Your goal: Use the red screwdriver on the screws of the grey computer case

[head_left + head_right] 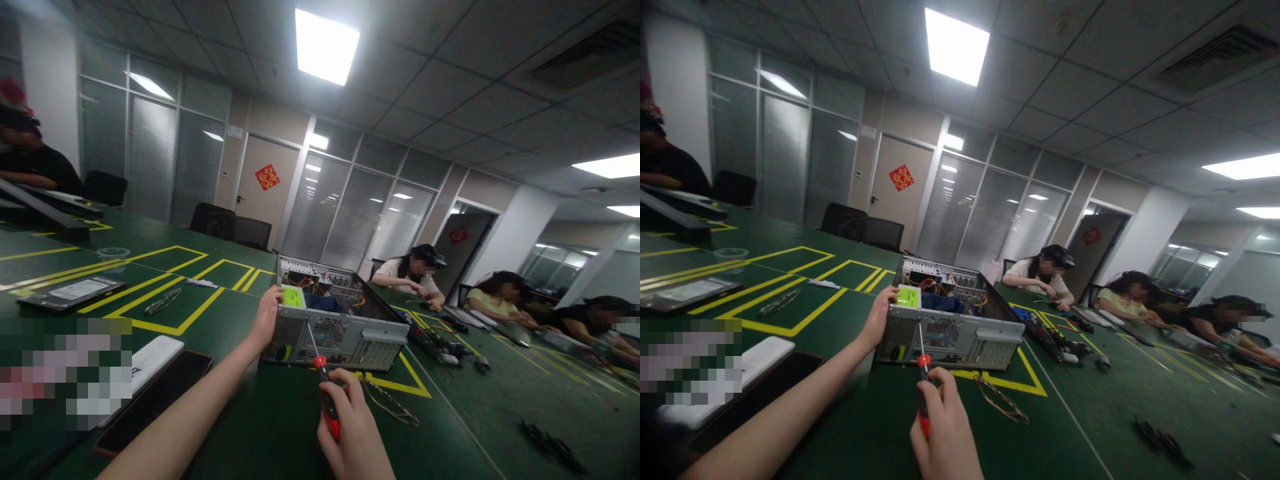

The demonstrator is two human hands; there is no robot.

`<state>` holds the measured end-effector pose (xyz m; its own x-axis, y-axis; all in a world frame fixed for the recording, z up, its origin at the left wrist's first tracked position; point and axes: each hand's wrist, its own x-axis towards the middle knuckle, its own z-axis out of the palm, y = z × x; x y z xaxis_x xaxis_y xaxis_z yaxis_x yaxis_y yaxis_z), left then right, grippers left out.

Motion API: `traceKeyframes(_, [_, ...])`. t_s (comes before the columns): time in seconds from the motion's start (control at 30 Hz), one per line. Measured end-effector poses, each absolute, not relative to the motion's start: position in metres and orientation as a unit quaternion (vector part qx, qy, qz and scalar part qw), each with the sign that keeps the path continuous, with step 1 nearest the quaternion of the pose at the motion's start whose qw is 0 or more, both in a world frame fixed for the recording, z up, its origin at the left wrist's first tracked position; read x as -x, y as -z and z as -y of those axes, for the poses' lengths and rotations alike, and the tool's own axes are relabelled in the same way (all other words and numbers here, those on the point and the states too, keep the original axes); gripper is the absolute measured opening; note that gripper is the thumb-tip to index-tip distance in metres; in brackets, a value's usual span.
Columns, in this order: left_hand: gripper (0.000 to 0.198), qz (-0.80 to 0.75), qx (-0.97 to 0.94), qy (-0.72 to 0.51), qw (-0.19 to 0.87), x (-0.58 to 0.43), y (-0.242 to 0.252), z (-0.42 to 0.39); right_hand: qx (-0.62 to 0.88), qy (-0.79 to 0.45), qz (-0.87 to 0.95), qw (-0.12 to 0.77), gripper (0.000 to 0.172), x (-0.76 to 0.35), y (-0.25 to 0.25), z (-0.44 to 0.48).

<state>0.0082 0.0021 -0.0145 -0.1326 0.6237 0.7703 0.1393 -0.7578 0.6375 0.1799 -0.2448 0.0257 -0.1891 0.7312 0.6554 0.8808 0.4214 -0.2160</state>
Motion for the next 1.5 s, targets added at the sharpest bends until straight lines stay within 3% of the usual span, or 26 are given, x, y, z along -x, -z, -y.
traceKeyframes(0.27, [0.051, -0.305, -0.636, -0.685, 0.183, -0.007, 0.014, 0.0, 0.562, 0.107, 0.732, 0.371, 0.024, -0.19, -0.038, 0.244])
traceKeyframes(0.7, [0.048, -0.306, -0.635, -0.688, 0.174, -0.006, 0.014, 0.001, 0.704, 0.029, 0.639, 0.309, 0.036, -0.198, -0.063, 0.244])
traceKeyframes(0.9, [0.051, -0.303, -0.641, -0.681, 0.182, -0.005, 0.012, 0.003, 0.713, -0.115, 0.623, 0.301, 0.042, -0.205, -0.068, 0.238])
traceKeyframes(1.07, [0.056, -0.303, -0.636, -0.687, 0.178, -0.006, 0.011, 0.002, 0.712, -0.188, 0.633, 0.239, 0.016, -0.209, -0.066, 0.238])
traceKeyframes(1.23, [0.056, -0.302, -0.635, -0.688, 0.179, -0.006, 0.013, 0.001, 0.684, -0.308, 0.635, 0.187, 0.005, -0.187, -0.04, 0.231])
traceKeyframes(1.33, [0.054, -0.302, -0.633, -0.69, 0.178, -0.006, 0.013, 0.001, 0.643, -0.476, 0.565, 0.202, 0.007, -0.174, -0.015, 0.217])
traceKeyframes(1.5, [0.052, -0.304, -0.636, -0.688, 0.175, -0.007, 0.014, 0.0, 0.631, -0.534, 0.517, 0.221, 0.013, -0.171, 0.009, 0.2])
